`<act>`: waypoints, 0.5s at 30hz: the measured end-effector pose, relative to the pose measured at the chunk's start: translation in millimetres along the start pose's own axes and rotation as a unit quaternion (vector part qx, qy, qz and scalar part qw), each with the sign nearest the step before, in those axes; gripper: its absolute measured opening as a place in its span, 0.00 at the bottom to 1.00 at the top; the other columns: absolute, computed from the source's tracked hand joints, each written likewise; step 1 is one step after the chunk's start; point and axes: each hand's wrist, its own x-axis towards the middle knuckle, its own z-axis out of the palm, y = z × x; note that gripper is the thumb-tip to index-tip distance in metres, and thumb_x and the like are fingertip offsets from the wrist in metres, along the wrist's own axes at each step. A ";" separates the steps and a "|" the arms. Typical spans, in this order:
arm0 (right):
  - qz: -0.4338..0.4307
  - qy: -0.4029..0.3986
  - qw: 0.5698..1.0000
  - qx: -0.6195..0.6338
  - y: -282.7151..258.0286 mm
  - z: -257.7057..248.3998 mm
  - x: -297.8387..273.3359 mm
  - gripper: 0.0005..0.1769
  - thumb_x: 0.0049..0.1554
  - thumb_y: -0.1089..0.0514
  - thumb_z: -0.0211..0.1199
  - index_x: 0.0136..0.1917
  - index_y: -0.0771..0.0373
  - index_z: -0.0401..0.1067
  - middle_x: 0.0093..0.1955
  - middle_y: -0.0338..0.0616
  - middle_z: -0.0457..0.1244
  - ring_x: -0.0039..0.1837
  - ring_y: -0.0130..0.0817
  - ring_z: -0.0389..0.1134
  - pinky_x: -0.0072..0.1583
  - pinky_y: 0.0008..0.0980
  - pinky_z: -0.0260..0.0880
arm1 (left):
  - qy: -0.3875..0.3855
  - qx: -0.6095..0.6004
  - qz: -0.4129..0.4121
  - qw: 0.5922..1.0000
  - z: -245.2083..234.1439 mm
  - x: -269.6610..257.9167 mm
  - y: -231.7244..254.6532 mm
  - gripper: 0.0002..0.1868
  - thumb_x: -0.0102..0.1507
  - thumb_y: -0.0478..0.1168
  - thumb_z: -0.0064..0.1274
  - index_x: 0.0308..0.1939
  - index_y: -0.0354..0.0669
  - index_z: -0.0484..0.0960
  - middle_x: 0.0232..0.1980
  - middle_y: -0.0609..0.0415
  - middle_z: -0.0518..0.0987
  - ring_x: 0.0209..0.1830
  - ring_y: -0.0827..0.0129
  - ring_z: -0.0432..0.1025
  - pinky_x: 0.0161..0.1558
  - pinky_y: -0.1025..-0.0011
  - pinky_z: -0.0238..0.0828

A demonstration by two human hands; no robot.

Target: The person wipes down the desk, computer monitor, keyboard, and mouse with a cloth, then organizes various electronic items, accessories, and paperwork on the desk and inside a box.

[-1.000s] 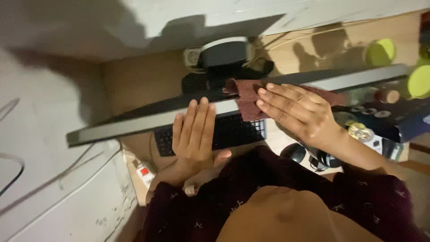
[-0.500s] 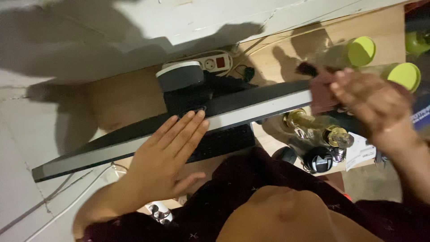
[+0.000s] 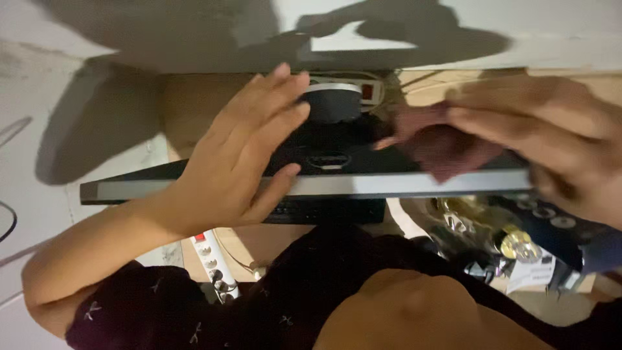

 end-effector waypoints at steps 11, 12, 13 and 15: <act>-0.260 -0.179 0.928 -0.197 -1.4 100.1 168.4 0.32 0.51 0.64 0.57 0.70 0.60 0.68 0.72 0.51 0.61 0.72 0.50 0.61 0.68 0.44 0.61 | -0.012 -0.074 -0.068 0.995 -6.0 -7.0 -20.8 0.50 0.62 0.43 0.63 0.77 0.37 0.44 0.80 0.32 0.48 0.84 0.36 0.43 0.83 0.41 0.41; -0.260 -0.180 0.928 -0.196 5.5 102.7 171.8 0.32 0.51 0.64 0.57 0.70 0.60 0.68 0.72 0.51 0.61 0.72 0.50 0.61 0.68 0.44 0.61 | -0.012 -0.074 -0.070 0.995 -5.9 -8.0 -22.1 0.50 0.62 0.43 0.63 0.77 0.37 0.44 0.80 0.32 0.48 0.84 0.36 0.43 0.83 0.41 0.41; -0.302 -0.173 0.913 -0.211 12.9 102.0 172.9 0.33 0.52 0.63 0.59 0.71 0.60 0.66 0.73 0.48 0.60 0.75 0.46 0.60 0.72 0.45 0.61 | -0.018 -0.082 -0.069 0.994 -5.3 -8.9 -22.7 0.51 0.64 0.45 0.63 0.79 0.37 0.43 0.83 0.34 0.47 0.85 0.38 0.42 0.84 0.42 0.41; -0.344 -0.167 0.897 -0.223 24.7 97.8 167.6 0.33 0.53 0.62 0.61 0.73 0.60 0.64 0.74 0.45 0.58 0.78 0.43 0.60 0.75 0.46 0.60 | -0.024 -0.091 -0.070 0.993 -5.0 -10.3 -23.1 0.51 0.66 0.46 0.62 0.81 0.38 0.43 0.85 0.35 0.47 0.85 0.40 0.42 0.85 0.44 0.40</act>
